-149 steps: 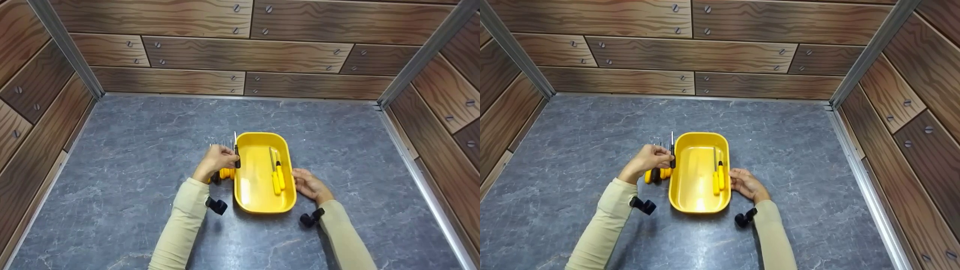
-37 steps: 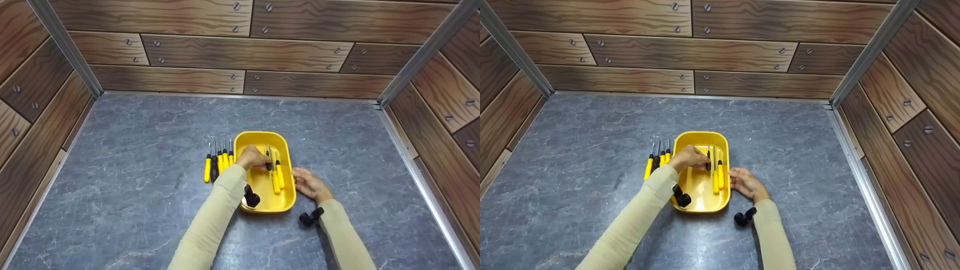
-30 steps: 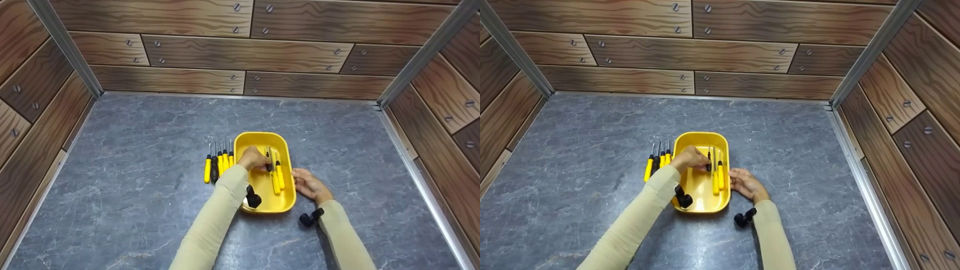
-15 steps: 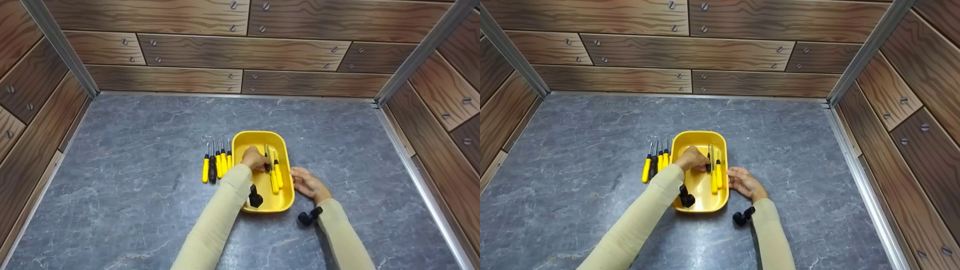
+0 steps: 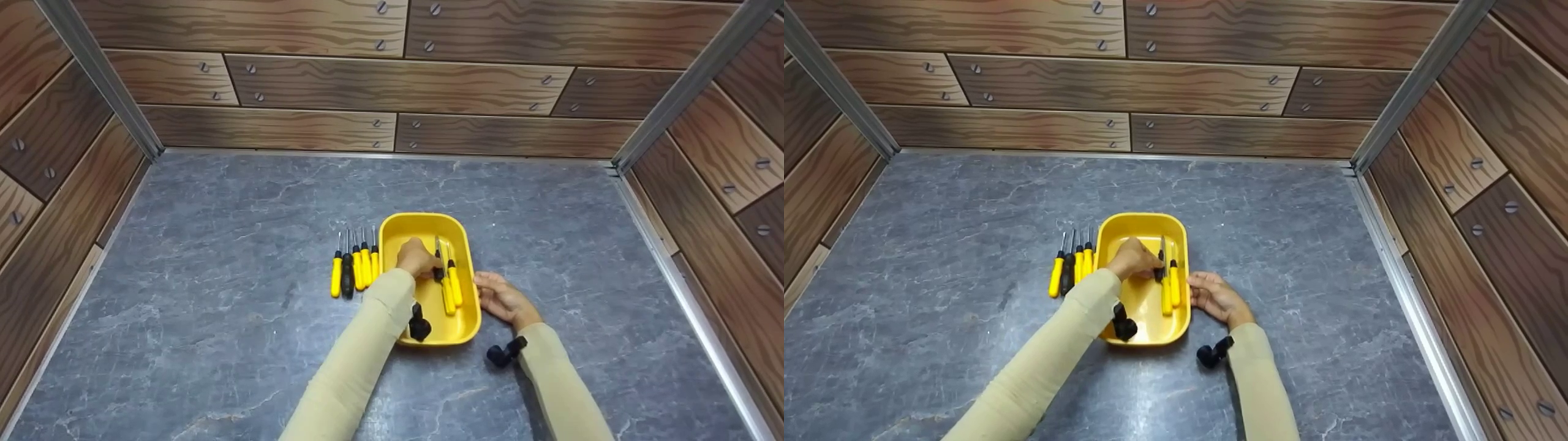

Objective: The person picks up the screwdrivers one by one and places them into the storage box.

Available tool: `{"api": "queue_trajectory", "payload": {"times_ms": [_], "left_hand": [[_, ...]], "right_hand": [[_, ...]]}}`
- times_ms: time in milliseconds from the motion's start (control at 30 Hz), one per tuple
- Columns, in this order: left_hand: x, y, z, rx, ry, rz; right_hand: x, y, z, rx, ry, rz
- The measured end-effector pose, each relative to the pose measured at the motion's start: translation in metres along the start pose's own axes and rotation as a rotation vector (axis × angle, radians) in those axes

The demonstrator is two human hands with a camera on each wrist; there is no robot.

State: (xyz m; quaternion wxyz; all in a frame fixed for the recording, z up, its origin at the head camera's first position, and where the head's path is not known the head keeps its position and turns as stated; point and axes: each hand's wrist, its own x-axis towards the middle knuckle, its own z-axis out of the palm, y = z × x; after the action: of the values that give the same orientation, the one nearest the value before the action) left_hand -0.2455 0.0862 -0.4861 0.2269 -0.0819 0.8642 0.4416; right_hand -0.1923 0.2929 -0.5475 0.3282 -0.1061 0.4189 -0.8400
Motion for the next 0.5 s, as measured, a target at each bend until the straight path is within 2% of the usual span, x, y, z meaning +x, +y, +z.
{"api": "queue_trajectory", "payload": {"times_ms": [500], "left_hand": [[-0.0028,-0.0010,-0.0071,0.013,0.005,-0.005]], "right_hand": [[0.0011,0.0002,0.0014,0.004,0.004,0.004]]}}
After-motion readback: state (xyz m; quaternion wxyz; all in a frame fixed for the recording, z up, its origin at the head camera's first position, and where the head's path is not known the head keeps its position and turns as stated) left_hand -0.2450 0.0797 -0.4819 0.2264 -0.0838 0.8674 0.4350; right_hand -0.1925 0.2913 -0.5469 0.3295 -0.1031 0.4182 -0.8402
